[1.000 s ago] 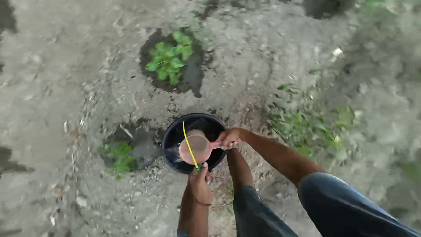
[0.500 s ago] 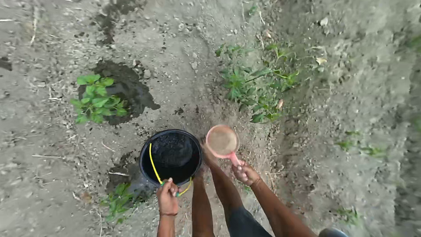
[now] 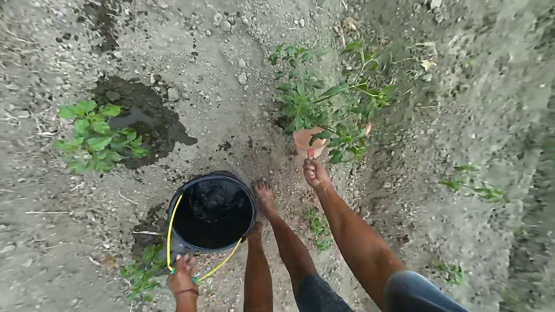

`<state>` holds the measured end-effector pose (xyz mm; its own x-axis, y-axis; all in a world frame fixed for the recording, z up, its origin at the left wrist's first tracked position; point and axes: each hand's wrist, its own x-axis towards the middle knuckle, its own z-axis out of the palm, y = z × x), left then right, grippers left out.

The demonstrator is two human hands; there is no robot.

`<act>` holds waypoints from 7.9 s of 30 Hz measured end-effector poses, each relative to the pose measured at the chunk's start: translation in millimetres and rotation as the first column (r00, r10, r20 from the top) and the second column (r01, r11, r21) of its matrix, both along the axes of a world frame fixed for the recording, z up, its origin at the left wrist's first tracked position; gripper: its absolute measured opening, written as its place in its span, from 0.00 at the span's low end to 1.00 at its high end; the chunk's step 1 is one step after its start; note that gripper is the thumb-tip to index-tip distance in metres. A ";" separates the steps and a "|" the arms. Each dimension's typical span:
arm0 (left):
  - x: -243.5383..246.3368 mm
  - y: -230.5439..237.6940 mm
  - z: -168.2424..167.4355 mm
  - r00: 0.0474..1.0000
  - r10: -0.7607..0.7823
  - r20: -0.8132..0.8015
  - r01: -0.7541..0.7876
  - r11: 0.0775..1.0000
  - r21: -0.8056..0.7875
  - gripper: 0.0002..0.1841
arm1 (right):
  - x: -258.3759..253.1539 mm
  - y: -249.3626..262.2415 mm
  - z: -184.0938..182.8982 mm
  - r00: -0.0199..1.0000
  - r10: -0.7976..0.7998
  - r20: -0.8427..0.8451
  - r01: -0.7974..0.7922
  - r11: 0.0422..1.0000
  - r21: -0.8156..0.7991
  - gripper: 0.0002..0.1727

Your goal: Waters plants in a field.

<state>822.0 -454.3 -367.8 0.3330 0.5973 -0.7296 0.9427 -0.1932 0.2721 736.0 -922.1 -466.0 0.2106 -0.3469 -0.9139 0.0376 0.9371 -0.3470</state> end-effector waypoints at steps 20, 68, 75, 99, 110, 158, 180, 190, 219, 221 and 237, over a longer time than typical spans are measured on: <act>-3.5 79.7 -78.3 0.981 0.172 -0.086 -0.191 0.928 -0.319 0.14 | 30.7 32.0 8.2 0.913 0.223 -0.342 -0.222 0.974 0.045 0.13; -364.6 109.5 171.3 -0.180 0.983 0.034 -0.864 -0.141 -0.482 0.03 | -37.7 505.6 99.2 -0.856 0.024 0.517 0.011 -0.998 0.064 0.18; -514.9 154.0 131.0 -0.579 0.801 0.155 -0.764 -0.465 -0.448 0.08 | -168.1 640.8 145.2 -0.884 -0.021 0.467 0.000 -0.999 -0.046 0.11; -667.7 103.8 148.9 -0.966 0.164 0.200 -0.212 -0.945 -0.249 0.06 | -405.1 1026.4 105.1 -0.959 -0.073 -0.274 0.128 -0.974 -0.188 0.12; -557.5 108.5 179.2 -0.991 -0.095 0.093 0.071 -0.970 -0.234 0.13 | -387.2 1074.9 96.6 -0.721 -0.365 -0.589 0.543 -0.826 -0.152 0.18; -86.8 -113.1 120.6 -0.065 -0.981 0.182 0.968 -0.106 -0.226 0.09 | -284.4 496.6 127.9 0.594 -0.704 0.390 0.736 0.671 0.092 0.13; 27.9 -77.1 114.2 0.405 -0.911 0.073 0.908 0.392 -0.148 0.06 | -347.5 397.9 81.5 0.469 -0.879 -0.092 0.882 0.472 -0.013 0.07; -8.3 -73.0 119.7 0.378 -0.924 0.059 0.908 0.358 -0.217 0.15 | -369.5 413.3 70.8 0.510 -0.805 -0.304 0.840 0.542 -0.027 0.05; -255.3 -23.7 239.2 -0.563 -0.814 0.143 0.797 -0.581 -0.167 0.04 | -392.9 648.0 177.9 0.795 0.128 -0.593 -0.429 0.810 -0.399 0.25; -292.9 -10.0 254.2 -0.682 -0.716 0.149 0.695 -0.697 -0.174 0.04 | -424.4 646.8 173.6 0.772 0.179 -0.611 -0.527 0.718 -0.455 0.26; -608.5 105.0 220.3 -0.844 -0.508 0.170 0.441 -0.839 -0.320 0.06 | -549.5 781.4 137.4 0.391 -0.852 0.348 0.892 0.444 0.085 0.18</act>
<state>213.5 -349.4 -147.5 -0.2403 -0.5278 -0.8147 -0.7980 -0.3704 0.4754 186.4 -140.8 -328.6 -0.0191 -0.5869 -0.8094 0.9293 0.2882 -0.2310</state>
